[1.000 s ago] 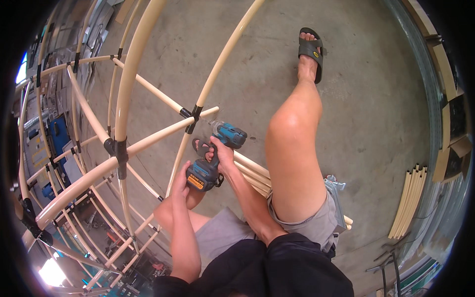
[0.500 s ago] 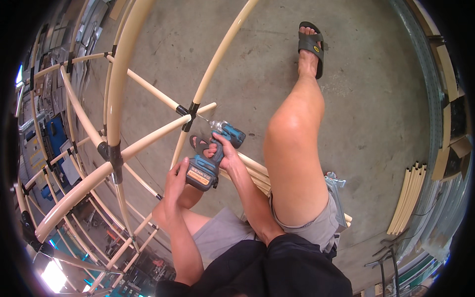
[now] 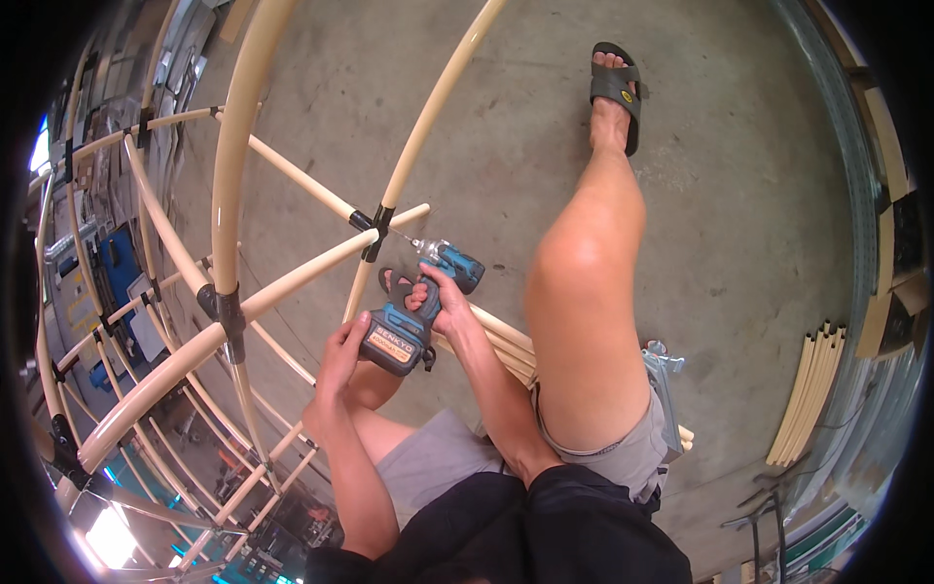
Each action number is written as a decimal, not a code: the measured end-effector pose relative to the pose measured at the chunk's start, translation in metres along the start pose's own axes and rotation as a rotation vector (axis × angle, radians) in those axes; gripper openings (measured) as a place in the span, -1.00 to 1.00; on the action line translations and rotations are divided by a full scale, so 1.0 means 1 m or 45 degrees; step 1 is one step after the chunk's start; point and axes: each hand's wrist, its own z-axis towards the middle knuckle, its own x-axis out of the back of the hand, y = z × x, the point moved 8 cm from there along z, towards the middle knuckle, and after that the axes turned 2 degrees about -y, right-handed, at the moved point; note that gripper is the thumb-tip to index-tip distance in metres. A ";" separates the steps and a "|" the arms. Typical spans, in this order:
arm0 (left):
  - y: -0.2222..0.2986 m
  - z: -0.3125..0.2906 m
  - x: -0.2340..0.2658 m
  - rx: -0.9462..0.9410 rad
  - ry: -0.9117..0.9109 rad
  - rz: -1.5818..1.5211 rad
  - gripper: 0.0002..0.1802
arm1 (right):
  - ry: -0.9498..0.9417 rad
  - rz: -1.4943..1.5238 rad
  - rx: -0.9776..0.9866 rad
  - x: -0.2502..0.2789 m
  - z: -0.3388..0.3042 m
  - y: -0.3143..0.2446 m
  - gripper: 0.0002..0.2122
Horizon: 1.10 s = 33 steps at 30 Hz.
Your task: The person assembles a tubular structure by picking up multiple poles, inserting them into connectors on an existing frame, and securing them with a power drill.
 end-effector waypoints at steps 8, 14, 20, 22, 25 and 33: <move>0.032 0.022 -0.006 -0.280 0.030 0.620 -0.43 | -0.074 -0.033 0.021 0.001 0.002 -0.010 -0.74; 0.172 0.159 -0.047 -1.141 0.480 1.066 -0.38 | -0.043 -0.011 -0.059 0.006 0.004 0.007 -0.73; 0.198 0.245 -0.105 -0.546 -0.396 0.921 -0.63 | -0.104 0.045 -0.018 0.013 0.010 0.001 -0.74; 0.193 0.252 -0.105 -0.546 -0.370 0.786 -0.67 | -0.159 0.114 -0.031 0.010 0.012 0.001 -0.73; 0.181 0.245 -0.098 -0.779 -0.031 0.475 -0.64 | -0.069 0.024 -0.030 0.018 0.010 0.007 -0.76; 0.192 0.249 -0.098 -0.807 0.396 0.460 -0.47 | 0.198 0.026 0.171 -0.006 -0.005 0.007 -0.81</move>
